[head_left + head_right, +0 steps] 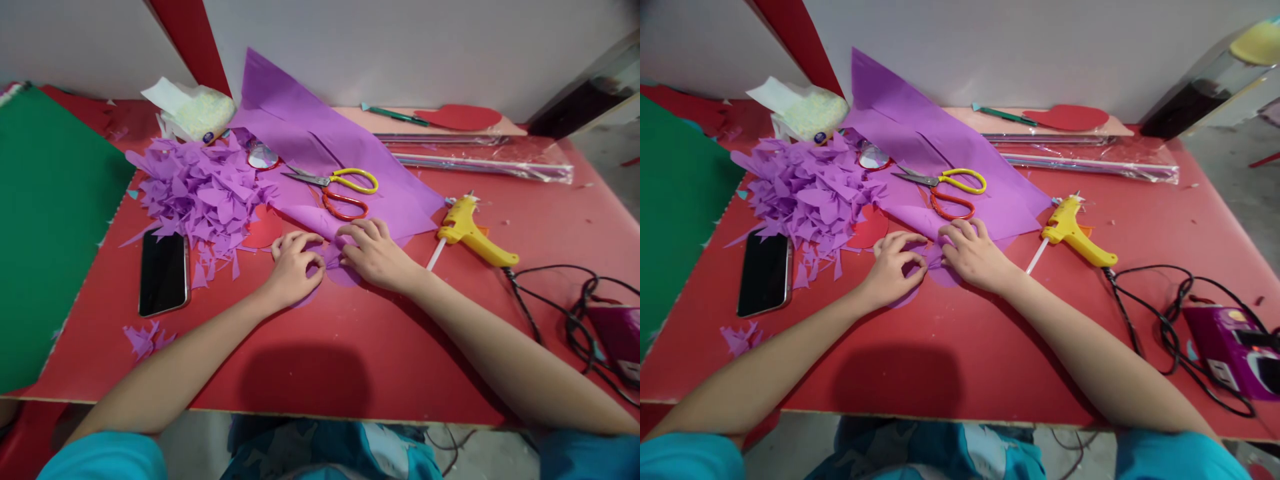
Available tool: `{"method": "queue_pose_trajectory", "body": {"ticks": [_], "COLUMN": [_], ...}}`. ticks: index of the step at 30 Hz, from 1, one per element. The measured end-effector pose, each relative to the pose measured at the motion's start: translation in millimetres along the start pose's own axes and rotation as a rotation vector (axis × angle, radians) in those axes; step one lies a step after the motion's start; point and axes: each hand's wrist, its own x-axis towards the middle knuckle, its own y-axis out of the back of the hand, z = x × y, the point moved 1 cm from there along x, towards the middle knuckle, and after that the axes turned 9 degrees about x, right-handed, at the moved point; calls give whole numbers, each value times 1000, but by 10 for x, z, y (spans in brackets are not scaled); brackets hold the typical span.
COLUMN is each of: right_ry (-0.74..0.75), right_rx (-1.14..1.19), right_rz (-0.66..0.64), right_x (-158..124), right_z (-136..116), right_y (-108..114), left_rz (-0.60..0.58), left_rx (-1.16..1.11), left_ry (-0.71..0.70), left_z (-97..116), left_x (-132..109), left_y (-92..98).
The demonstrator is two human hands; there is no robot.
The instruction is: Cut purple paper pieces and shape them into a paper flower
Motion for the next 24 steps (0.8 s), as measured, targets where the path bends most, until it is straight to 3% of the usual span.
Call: {"method": "queue_pose_trajectory", "body": {"ticks": [7,24], "right_ry": [-86,-174], "right_rx": [278,229], "right_rz": [164,92], "right_x": [32,56], "right_z": [-245,-303], "right_y": [4,-68], "left_rz": [9,28], "left_rx": [-3,13], "left_ry": [-16,-38], "left_z": [-19,-30], "left_x": [-5,-11], "left_y": [-17,-30]}}
